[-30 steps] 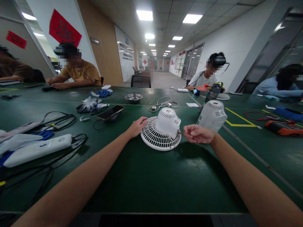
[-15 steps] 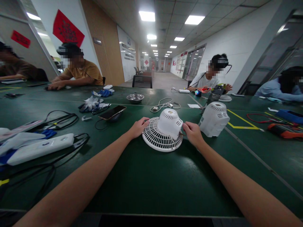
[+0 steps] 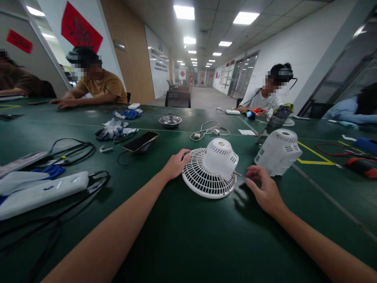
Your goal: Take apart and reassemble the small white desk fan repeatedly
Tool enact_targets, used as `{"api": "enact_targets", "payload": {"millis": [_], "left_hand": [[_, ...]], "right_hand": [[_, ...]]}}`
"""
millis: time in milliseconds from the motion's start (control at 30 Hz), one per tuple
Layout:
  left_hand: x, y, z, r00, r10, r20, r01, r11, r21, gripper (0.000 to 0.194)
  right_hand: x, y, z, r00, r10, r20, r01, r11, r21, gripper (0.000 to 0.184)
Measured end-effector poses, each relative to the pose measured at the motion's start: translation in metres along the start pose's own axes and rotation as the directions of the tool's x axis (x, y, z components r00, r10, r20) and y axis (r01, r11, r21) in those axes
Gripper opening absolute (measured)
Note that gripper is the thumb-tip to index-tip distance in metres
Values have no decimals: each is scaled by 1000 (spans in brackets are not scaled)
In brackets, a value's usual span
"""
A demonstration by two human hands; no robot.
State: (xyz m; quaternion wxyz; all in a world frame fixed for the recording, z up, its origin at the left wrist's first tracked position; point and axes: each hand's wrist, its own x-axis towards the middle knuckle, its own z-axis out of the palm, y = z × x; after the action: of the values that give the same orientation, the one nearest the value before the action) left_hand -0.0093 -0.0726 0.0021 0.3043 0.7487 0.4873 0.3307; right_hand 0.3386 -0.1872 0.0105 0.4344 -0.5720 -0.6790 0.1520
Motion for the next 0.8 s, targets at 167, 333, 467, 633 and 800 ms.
{"api": "enact_targets", "payload": {"millis": [167, 333, 467, 633, 800], "left_hand": [[0, 1, -1, 1000, -8, 8, 8, 1000, -16, 55], [-1, 5, -3, 1000, 4, -3, -4, 1000, -2, 54], [-1, 8, -3, 1000, -7, 3, 7, 1000, -4, 53], [-2, 10, -3, 1000, 17, -8, -16, 1000, 13, 53], [-6, 13, -1, 999, 3, -33, -4, 1000, -12, 52]], "right_hand": [[6, -16, 5, 997, -10, 77, 0, 993, 122, 71], [40, -34, 29, 984, -93, 151, 71, 987, 144, 91], [53, -38, 43, 987, -103, 120, 80, 980, 182, 93], [49, -36, 38, 977, -126, 172, 100, 984, 149, 97], [41, -35, 32, 982, -121, 143, 94, 978, 184, 96]]}}
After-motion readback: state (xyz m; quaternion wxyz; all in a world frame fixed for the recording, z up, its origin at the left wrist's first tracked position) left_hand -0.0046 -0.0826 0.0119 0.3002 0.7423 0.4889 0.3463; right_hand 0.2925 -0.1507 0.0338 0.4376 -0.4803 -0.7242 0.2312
